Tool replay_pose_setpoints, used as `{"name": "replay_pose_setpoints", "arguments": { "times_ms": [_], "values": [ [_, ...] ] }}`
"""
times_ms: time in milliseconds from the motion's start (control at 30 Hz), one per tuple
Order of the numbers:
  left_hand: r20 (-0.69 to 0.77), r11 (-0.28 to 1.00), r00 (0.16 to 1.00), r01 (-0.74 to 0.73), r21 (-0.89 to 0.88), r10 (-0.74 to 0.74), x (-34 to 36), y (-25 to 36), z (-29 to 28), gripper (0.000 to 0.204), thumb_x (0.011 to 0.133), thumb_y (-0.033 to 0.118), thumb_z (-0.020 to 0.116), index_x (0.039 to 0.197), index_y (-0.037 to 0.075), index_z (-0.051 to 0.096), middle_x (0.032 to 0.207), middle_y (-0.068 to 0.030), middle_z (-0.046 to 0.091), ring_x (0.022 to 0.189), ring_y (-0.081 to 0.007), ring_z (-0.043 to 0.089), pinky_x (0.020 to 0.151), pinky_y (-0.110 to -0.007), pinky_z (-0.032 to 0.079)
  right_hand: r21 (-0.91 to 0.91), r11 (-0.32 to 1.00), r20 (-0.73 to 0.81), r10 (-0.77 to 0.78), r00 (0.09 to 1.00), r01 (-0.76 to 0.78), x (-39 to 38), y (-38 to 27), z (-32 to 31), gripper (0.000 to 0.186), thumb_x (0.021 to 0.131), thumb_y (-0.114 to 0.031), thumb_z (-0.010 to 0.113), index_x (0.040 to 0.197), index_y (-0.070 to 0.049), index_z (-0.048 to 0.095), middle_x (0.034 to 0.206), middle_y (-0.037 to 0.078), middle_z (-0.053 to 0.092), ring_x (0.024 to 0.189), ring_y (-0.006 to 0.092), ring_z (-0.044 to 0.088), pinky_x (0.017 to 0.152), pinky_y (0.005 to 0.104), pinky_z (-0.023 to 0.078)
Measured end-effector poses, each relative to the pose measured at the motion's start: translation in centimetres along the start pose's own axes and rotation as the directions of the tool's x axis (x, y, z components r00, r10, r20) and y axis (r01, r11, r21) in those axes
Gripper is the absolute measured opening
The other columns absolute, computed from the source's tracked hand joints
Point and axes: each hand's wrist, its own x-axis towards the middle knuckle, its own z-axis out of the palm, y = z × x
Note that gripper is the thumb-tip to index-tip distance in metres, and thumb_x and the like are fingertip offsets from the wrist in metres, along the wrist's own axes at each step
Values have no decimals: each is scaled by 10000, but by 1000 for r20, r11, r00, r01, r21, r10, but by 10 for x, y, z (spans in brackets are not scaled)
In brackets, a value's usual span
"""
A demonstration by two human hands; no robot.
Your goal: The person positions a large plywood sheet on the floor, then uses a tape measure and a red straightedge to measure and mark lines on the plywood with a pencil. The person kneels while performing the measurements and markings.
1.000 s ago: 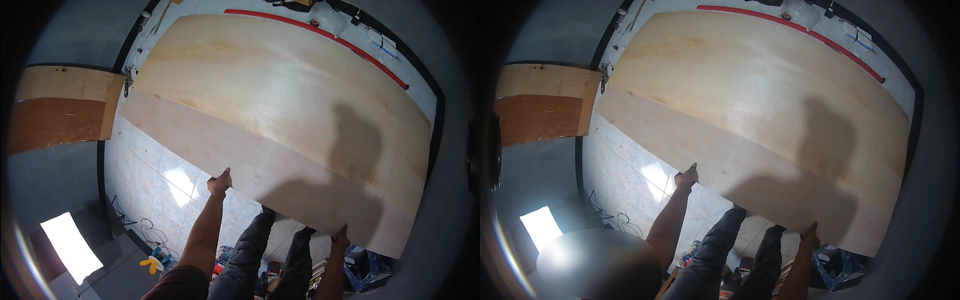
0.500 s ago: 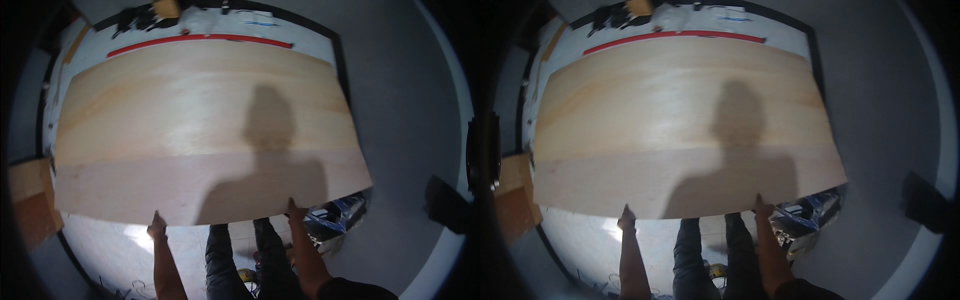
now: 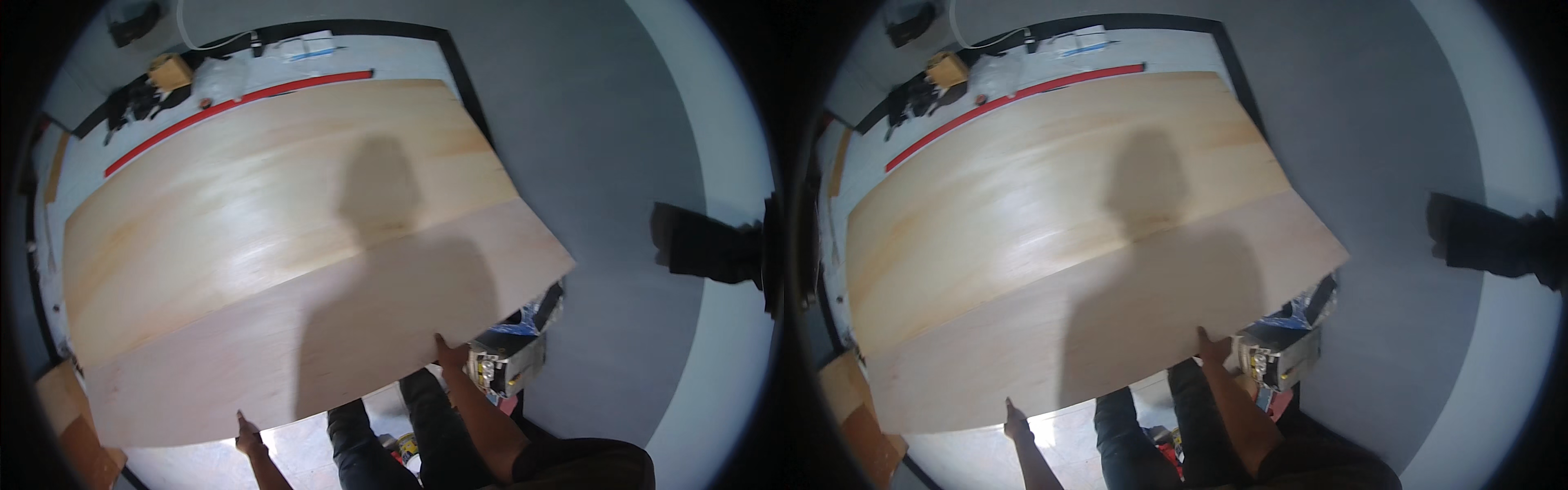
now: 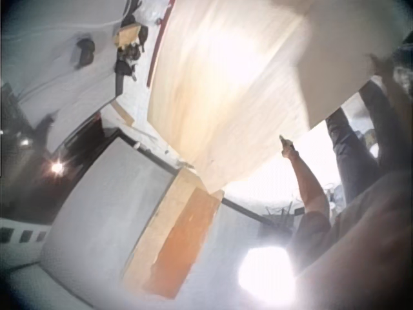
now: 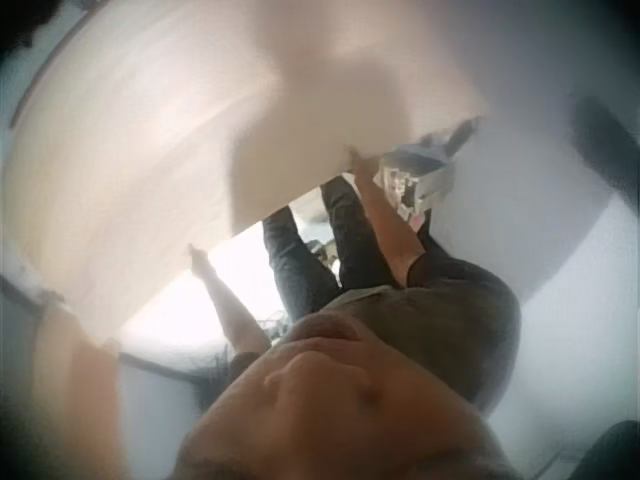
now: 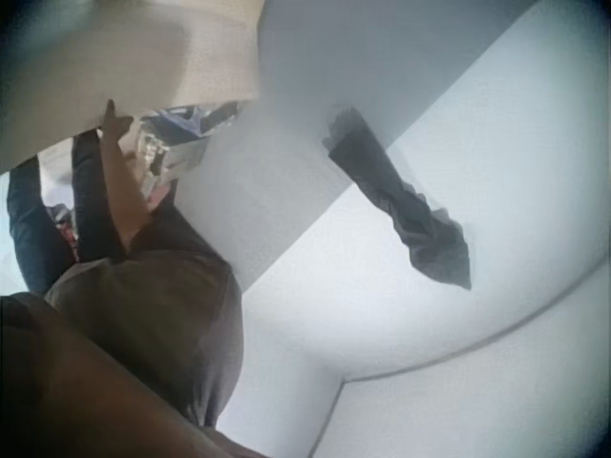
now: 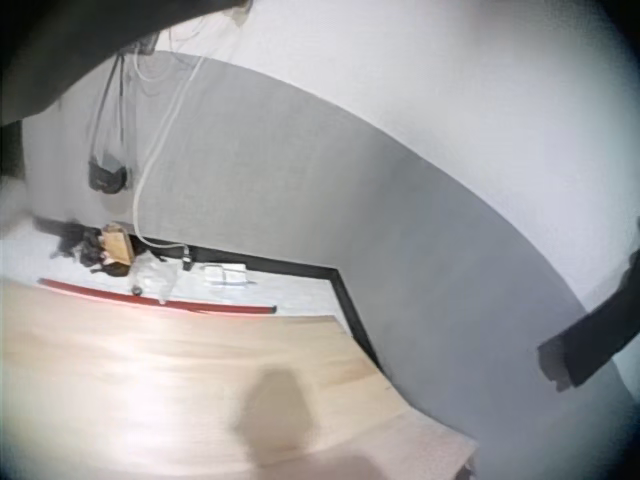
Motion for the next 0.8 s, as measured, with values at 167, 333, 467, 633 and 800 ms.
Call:
{"name": "replay_pose_setpoints", "arguments": {
  "times_ms": [167, 333, 467, 633, 800],
  "values": [
    [18, 978, 982, -188, 91, 187, -30, 4, -1, 471, 906, 285, 937, 1234, -16, 784, 1202, -64, 793, 1051, -224, 726, 935, -392, 571, 31, 997, -46, -70, 996, 72, -1, 38, -22, 959, 741, -504, 998, 1410, 71, 620, 1361, 279, 707, 1262, 466, 678, 1103, 521, 535],
    [122, 947, 977, -131, -292, 173, -66, 2, -9, 408, 897, 149, 938, 1234, -12, 773, 1161, -79, 790, 1040, -204, 723, 936, -378, 571, 33, 947, -26, -320, 947, 321, 6, 12, -65, 846, 839, -457, 946, 1331, 146, 615, 1306, 309, 719, 1167, 470, 726, 1012, 516, 583],
    [114, 961, 979, -135, -241, 166, -103, 33, 6, 485, 854, 140, 967, 1248, 0, 721, 1154, -67, 770, 980, -214, 716, 842, -392, 587, 51, 983, -8, -173, 985, 174, -6, -10, -97, 785, 851, -472, 930, 1312, 107, 671, 1322, 273, 730, 1102, 460, 757, 976, 521, 615],
    [-14, 975, 992, -122, -184, 122, -104, 30, -33, 535, 770, 261, 1034, 1126, -37, 767, 1120, -130, 775, 962, -254, 747, 781, -411, 642, 165, 981, 129, -122, 984, 100, -62, -38, -131, 571, 960, -246, 841, 1352, 125, 656, 1348, 258, 724, 1110, 388, 768, 985, 489, 635],
    [-64, 991, 997, -54, -122, 46, -160, 53, -27, 487, 776, 270, 1030, 1058, -19, 758, 1057, -134, 782, 851, -239, 745, 700, -385, 632, 237, 927, 151, -331, 932, 291, -14, -25, -149, 517, 959, -146, 802, 1370, 130, 653, 1358, 268, 725, 1159, 387, 749, 1018, 463, 612]
  ]
}}
